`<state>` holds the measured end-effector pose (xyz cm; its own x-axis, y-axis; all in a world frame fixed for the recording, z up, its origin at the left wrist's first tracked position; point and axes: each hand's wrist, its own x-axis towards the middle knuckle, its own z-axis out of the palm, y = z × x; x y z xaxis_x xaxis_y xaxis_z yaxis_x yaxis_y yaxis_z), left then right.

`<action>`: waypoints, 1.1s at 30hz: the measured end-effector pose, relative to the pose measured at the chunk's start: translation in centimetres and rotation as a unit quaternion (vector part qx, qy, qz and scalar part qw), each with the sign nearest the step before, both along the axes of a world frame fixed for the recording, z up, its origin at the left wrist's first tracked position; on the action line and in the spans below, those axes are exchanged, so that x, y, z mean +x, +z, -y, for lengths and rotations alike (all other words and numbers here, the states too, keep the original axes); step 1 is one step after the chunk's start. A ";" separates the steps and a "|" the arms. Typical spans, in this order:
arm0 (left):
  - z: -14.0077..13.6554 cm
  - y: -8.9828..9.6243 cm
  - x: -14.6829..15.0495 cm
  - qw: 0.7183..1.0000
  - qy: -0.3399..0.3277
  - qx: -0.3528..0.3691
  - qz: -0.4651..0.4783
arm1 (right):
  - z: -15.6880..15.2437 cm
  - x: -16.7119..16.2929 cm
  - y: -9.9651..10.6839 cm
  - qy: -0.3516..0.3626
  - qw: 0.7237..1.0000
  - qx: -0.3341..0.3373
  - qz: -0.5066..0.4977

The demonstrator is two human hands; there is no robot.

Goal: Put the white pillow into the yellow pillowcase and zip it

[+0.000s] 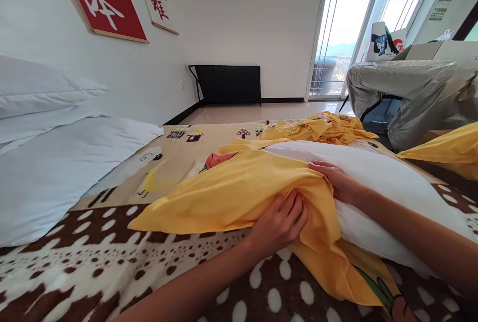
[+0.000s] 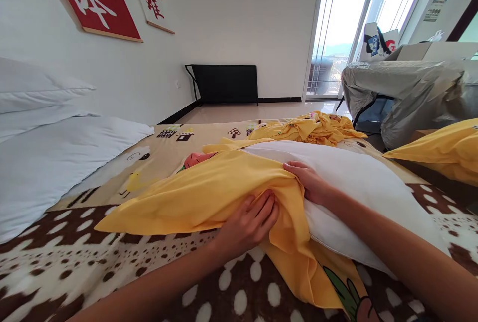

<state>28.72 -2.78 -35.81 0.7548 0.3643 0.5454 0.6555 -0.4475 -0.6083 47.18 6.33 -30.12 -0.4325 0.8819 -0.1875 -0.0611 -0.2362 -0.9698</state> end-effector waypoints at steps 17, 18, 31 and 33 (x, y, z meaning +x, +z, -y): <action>-6.5 9.7 -13.2 0.987 0.060 0.144 0.042 | -0.2 -4.5 8.9 0.152 0.987 0.048 -0.005; -5.2 7.8 -13.9 0.989 0.092 0.093 0.069 | -0.5 -5.3 7.9 0.158 0.987 0.036 0.007; 3.2 -4.2 -7.4 0.706 0.121 -0.544 0.437 | -0.7 -9.4 4.0 0.137 0.988 0.060 -0.039; 1.5 -3.0 -3.9 0.673 0.123 -0.579 0.443 | -0.8 -9.2 5.1 0.107 0.988 0.094 -0.051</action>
<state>24.86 -4.24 -38.76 0.1601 0.9870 -0.0153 0.6721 -0.0977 0.7340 37.97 7.12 -25.01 -0.6218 0.7828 0.0252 -0.1281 -0.0698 -0.9893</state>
